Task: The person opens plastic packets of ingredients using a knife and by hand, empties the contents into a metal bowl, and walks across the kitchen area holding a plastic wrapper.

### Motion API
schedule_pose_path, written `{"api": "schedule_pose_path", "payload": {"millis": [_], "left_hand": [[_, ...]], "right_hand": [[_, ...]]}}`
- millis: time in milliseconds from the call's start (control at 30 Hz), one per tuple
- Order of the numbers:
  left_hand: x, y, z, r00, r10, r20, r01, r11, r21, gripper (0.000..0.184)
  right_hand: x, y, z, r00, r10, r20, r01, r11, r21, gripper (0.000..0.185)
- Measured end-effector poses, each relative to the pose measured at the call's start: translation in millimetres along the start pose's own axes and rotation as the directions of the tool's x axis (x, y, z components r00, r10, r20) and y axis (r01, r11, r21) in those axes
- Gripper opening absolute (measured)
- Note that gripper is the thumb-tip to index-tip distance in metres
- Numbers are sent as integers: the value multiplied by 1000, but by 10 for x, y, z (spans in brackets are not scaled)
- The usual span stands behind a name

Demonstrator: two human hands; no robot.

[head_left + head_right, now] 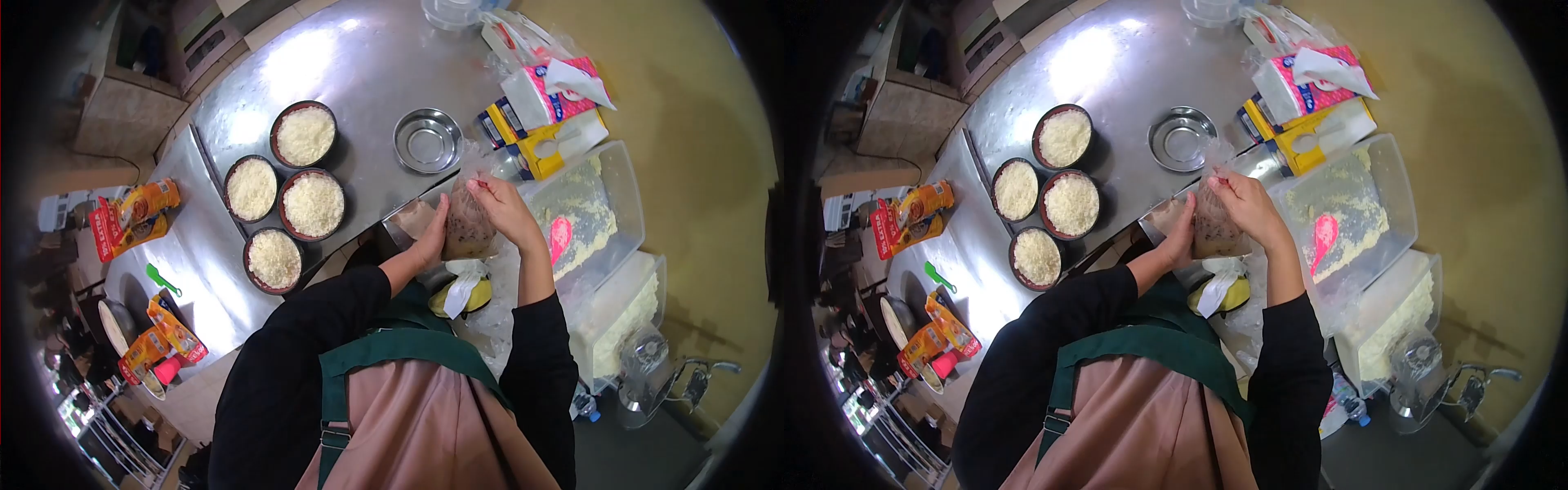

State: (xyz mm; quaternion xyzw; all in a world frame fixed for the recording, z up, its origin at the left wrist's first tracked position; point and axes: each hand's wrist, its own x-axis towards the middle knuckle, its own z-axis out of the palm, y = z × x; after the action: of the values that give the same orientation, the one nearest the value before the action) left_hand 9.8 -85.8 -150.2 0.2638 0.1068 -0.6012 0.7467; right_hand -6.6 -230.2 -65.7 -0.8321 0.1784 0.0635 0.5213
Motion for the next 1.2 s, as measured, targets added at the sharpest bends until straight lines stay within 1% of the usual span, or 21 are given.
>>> {"api": "schedule_pose_path", "payload": {"millis": [67,133,200,267,333,367,433,500,600,733,767,833,900,1033,1133,1200], "left_hand": [[22,-41,-46,1000,22,-16,-22,999,-27,75],[23,-54,-85,999,38,-31,-39,998,-51,77],[12,-47,-107,998,-38,-45,31,990,-135,77],[-18,-22,-82,998,-41,-56,31,985,-171,77],[-16,-15,-87,997,-47,-66,32,979,-203,77],[-2,-24,-100,998,-46,-49,34,974,-222,78],[5,-24,-122,999,-43,-33,34,969,-244,79],[4,-1,-127,997,-79,7,78,962,-262,80],[42,-9,-155,997,-79,13,79,952,-295,81],[43,9,-151,998,-66,-7,61,958,-280,82],[22,34,-128,997,-72,12,72,954,-292,81],[-20,75,-92,996,-82,31,87,950,-301,80],[-52,113,-61,995,-74,66,89,956,-279,79],[-97,242,22,994,-91,65,105,961,-256,77],[-174,426,144,994,-88,57,99,971,-220,76],[-199,531,159,994,-96,54,104,982,-155,68]], "right_hand": [[130,-29,45,1000,-31,4,31,1000,-5,33],[234,-91,67,992,102,71,-90,983,-157,36],[346,-14,121,991,87,99,-69,982,-174,37],[440,68,179,989,74,126,-49,981,-187,37],[520,115,220,979,125,158,-93,976,-195,38],[560,122,231,979,126,163,-93,976,-197,38],[638,130,246,959,188,212,-129,956,-262,37],[711,216,288,960,187,209,-124,951,-285,37],[774,251,315,962,183,202,-111,940,-322,37],[816,290,353,965,168,202,-92,937,-337,37],[829,291,354,965,167,201,-93,938,-335,37],[846,293,358,966,173,194,-83,913,-399,36],[869,310,366,968,164,188,-82,922,-379,37],[951,320,349,973,133,187,-58,931,-362,37],[1026,339,330,971,149,184,-82,940,-331,39],[1081,374,337,975,147,164,-89,945,-314,41]]}}
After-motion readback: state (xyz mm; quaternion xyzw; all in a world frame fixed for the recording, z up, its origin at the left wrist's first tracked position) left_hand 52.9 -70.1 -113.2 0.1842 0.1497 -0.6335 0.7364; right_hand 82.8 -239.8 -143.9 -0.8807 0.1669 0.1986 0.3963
